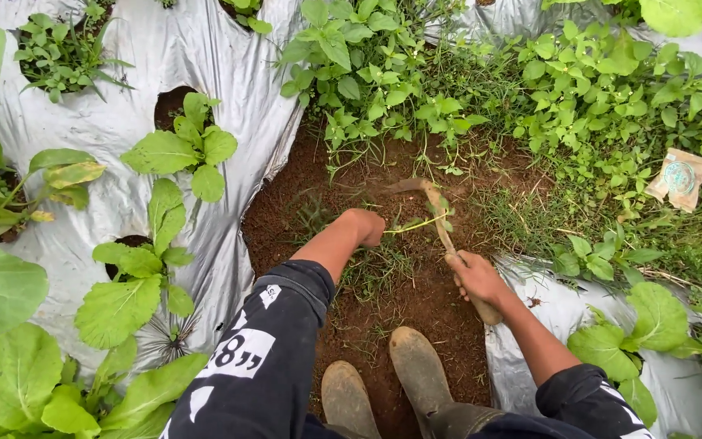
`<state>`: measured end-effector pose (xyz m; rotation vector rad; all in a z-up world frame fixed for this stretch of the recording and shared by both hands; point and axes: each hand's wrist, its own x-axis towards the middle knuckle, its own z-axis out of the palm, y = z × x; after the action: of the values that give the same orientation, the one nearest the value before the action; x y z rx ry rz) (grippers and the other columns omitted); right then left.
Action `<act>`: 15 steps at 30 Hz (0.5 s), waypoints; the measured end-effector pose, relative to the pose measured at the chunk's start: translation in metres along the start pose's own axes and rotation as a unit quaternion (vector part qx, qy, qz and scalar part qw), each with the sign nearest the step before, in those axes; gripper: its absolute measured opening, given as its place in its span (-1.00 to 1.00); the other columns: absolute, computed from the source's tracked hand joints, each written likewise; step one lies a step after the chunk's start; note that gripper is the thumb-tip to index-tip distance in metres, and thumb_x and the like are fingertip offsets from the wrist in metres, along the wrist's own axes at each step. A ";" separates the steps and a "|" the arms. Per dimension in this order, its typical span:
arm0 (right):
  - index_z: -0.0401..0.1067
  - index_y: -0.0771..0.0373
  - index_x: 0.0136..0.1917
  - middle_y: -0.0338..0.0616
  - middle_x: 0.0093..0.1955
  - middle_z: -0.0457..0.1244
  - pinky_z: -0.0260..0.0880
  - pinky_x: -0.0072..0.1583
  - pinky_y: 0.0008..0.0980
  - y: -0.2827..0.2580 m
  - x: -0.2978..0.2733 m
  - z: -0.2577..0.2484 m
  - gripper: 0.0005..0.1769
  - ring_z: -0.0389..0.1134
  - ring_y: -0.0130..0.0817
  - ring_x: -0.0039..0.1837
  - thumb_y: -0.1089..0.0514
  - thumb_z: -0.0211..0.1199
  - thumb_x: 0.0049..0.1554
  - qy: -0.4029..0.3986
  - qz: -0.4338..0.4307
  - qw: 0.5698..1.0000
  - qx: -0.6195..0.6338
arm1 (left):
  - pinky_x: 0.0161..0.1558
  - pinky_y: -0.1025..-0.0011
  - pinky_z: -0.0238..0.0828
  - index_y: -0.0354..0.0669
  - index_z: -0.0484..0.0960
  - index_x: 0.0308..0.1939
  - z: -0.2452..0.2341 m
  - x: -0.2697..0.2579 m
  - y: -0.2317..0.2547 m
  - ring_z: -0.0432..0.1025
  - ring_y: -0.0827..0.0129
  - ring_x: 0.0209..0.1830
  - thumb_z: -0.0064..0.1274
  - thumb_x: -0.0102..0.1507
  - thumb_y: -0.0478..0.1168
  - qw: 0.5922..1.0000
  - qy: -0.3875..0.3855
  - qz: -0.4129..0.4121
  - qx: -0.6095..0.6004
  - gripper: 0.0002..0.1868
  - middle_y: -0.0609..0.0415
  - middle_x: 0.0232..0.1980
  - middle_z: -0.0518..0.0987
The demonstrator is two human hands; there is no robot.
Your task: The person walks through a garden and kneels to remove weeds from the soil between rows of plants. Using a hand hoe, they loosen the ground and pull out the weeds by hand, gathering them into a pile before discarding them.
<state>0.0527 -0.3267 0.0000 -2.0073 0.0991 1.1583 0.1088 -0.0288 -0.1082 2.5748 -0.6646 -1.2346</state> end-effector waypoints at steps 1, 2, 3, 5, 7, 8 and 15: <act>0.25 0.53 0.31 0.00 -0.39 0.28 0.51 -0.35 -0.31 -0.019 -0.015 -0.009 -0.38 0.35 -0.29 -0.41 -0.14 -0.06 0.37 0.025 0.013 0.999 -0.036 | -0.06 0.05 0.59 -0.11 0.76 -0.26 -0.004 -0.008 -0.002 0.59 0.09 -0.26 0.00 0.35 0.17 0.997 -0.068 -0.020 0.008 -0.54 -0.09 -0.18 0.69; 0.36 0.47 0.18 -0.02 -0.35 0.26 0.49 -0.32 -0.37 -0.040 -0.029 -0.016 -0.49 0.33 -0.30 -0.36 -0.08 -0.07 0.40 0.048 0.023 0.996 -0.074 | 0.09 -0.04 0.57 -0.16 0.79 -0.10 -0.009 -0.018 -0.006 0.60 0.00 -0.13 0.12 0.30 0.24 0.990 -0.134 -0.044 0.015 -0.47 -0.14 0.03 0.71; 0.36 0.47 0.18 -0.02 -0.35 0.26 0.49 -0.32 -0.37 -0.059 -0.031 -0.030 -0.49 0.33 -0.30 -0.36 -0.08 -0.07 0.40 0.047 0.019 0.996 -0.076 | 0.09 -0.04 0.57 -0.16 0.79 -0.10 -0.025 -0.035 -0.004 0.60 0.00 -0.13 0.12 0.30 0.24 0.990 -0.131 -0.048 0.014 -0.47 -0.14 0.03 0.71; 0.37 0.43 0.07 0.02 -0.31 0.28 0.53 -0.25 -0.30 -0.092 -0.043 -0.057 -0.59 0.36 -0.25 -0.32 0.00 -0.04 0.42 0.103 0.003 0.986 -0.132 | -0.13 -0.01 0.67 -0.08 0.73 -0.35 -0.055 -0.066 0.009 0.58 0.10 -0.26 0.06 0.28 0.38 0.998 -0.032 -0.057 -0.026 -0.40 -0.03 -0.30 0.68; 0.38 0.42 0.03 0.00 -0.34 0.28 0.54 -0.26 -0.24 -0.121 -0.047 -0.066 -0.60 0.38 -0.25 -0.34 -0.01 -0.02 0.40 0.131 -0.020 0.986 -0.097 | 0.09 -0.04 0.59 -0.15 0.57 0.04 -0.088 -0.108 0.033 0.49 0.04 0.05 -0.09 0.36 0.36 0.997 0.034 -0.066 0.008 -0.36 -0.12 0.05 0.56; 0.39 0.40 0.00 -0.01 -0.37 0.29 0.55 -0.28 -0.18 -0.135 -0.049 -0.069 -0.60 0.39 -0.24 -0.35 -0.02 0.01 0.38 0.151 -0.039 0.986 -0.062 | 0.32 -0.08 0.50 -0.23 0.41 0.43 -0.102 -0.130 0.046 0.41 -0.02 0.37 -0.23 0.43 0.34 0.992 0.094 -0.077 0.038 -0.22 -0.21 0.40 0.45; 0.30 0.28 -0.01 -0.18 -0.38 0.16 0.42 -0.39 -0.44 -0.142 -0.032 0.038 -0.60 0.27 -0.38 -0.43 -0.05 -0.17 0.41 0.094 -0.069 0.989 0.094 | 0.39 -0.02 0.29 -0.19 0.42 0.41 -0.096 -0.111 0.000 0.22 0.00 0.47 -0.10 0.45 -0.06 0.950 0.233 -0.160 0.132 -0.51 -0.17 0.45 0.32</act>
<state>0.0687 -0.2140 0.0990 -1.9184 0.1565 0.8380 0.1229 0.0242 0.0286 3.1309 -0.3373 -0.5804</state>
